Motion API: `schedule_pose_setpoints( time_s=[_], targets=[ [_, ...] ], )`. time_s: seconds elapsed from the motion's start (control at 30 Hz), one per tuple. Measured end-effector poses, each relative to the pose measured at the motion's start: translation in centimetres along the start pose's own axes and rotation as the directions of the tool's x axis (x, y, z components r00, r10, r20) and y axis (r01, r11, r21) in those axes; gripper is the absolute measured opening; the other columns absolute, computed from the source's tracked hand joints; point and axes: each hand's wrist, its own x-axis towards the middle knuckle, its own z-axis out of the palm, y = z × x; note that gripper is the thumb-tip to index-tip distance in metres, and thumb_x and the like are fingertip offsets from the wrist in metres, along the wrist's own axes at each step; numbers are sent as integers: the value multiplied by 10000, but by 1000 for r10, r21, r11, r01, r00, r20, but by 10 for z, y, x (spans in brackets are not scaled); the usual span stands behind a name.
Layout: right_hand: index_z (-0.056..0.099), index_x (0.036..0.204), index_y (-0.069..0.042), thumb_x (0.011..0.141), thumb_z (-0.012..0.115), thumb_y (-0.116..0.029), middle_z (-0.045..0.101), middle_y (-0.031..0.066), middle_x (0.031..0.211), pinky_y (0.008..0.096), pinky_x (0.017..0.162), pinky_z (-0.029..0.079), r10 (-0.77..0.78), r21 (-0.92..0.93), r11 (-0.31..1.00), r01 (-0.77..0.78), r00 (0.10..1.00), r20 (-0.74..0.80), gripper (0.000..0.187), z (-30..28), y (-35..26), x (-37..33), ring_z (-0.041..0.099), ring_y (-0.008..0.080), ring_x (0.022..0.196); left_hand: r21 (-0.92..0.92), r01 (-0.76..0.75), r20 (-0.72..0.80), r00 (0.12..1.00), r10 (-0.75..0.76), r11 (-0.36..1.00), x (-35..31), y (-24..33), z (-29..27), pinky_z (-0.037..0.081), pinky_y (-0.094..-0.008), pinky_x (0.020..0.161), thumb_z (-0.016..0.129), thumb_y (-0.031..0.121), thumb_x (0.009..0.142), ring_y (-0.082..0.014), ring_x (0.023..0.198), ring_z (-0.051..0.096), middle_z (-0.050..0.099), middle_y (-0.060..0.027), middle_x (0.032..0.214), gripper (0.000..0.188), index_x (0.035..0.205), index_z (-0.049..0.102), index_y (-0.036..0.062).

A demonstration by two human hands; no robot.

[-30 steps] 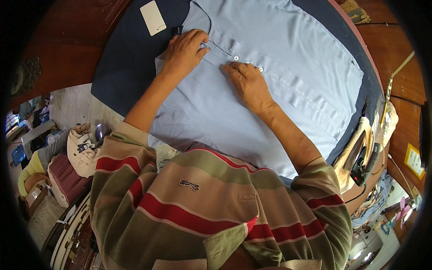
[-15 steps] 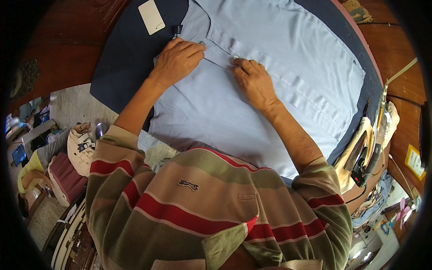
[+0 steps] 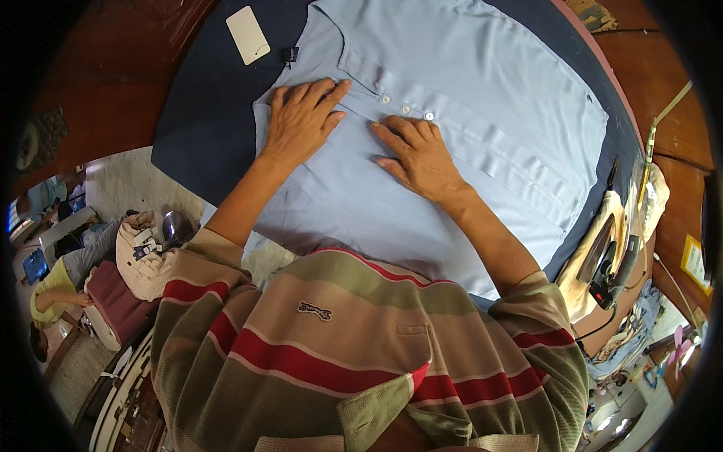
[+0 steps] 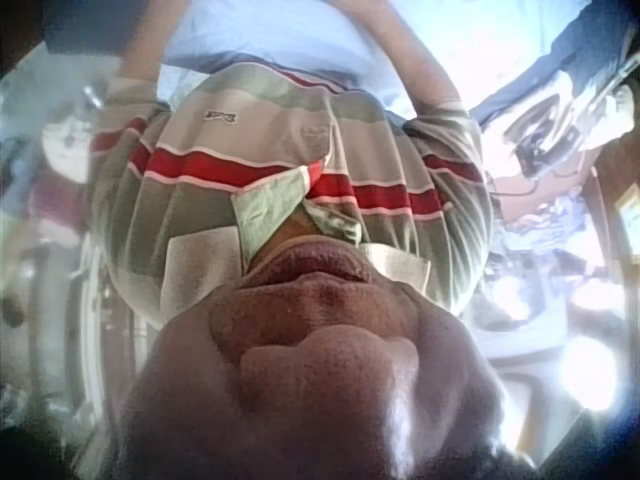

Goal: The person irons a blue shirt on a padded table using a steam iron, adjusts the collar and front panels, and uses snips to trim loose threads.

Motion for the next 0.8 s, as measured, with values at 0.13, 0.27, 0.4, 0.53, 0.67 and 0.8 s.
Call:
schedule_pose_setpoints(
  time_s=[0.13,0.27,0.4,0.53,0.67,0.8],
  targets=[
    [546,1205,-109,822,601,-237,515,125,1203,401,909,346,163,-24,985,-171,965,-204,407,-41,31,-40,474,295,1068,-83,53,-37,998,-56,995,-4,-4,5,246,-457,984,494,305,893,-182,1085,477,493,-16,1264,385,1248,510,157],
    [533,1244,-114,898,526,-264,488,144,1263,422,996,309,479,-142,818,-557,797,-367,377,-84,88,-119,435,316,1161,-41,39,23,999,-38,998,-3,-2,0,236,-461,988,478,315,899,-174,1112,470,481,9,1290,381,1248,507,163],
    [427,1349,-189,949,364,-388,367,158,1382,450,1039,245,609,-381,587,-714,700,-374,451,-107,109,-198,329,337,1270,11,48,56,997,-49,999,1,0,0,215,-490,1003,475,348,900,-147,1167,431,460,54,1315,403,1272,493,195],
    [322,1408,-237,928,304,-493,241,137,1468,497,1065,154,731,-485,380,-788,577,-365,545,-99,128,-258,200,329,1354,119,53,100,993,-65,991,-4,-3,5,182,-514,1033,457,353,910,-131,1293,312,362,91,1410,448,1343,415,247],
    [250,1435,-239,912,287,-540,199,97,1493,518,1069,113,729,-477,448,-756,618,-295,605,-104,132,-278,156,324,1371,94,24,213,976,-44,995,-7,-19,-1,156,-526,1051,397,328,936,-145,1361,204,261,91,1471,464,1392,333,274],
    [253,1434,-227,904,304,-549,191,113,1493,519,1069,114,685,-493,478,-727,660,-308,622,-107,133,-282,157,336,1369,69,7,258,966,-25,998,-7,-23,-2,143,-533,1056,362,291,945,-172,1370,189,228,66,1489,455,1399,330,272]
  ],
)
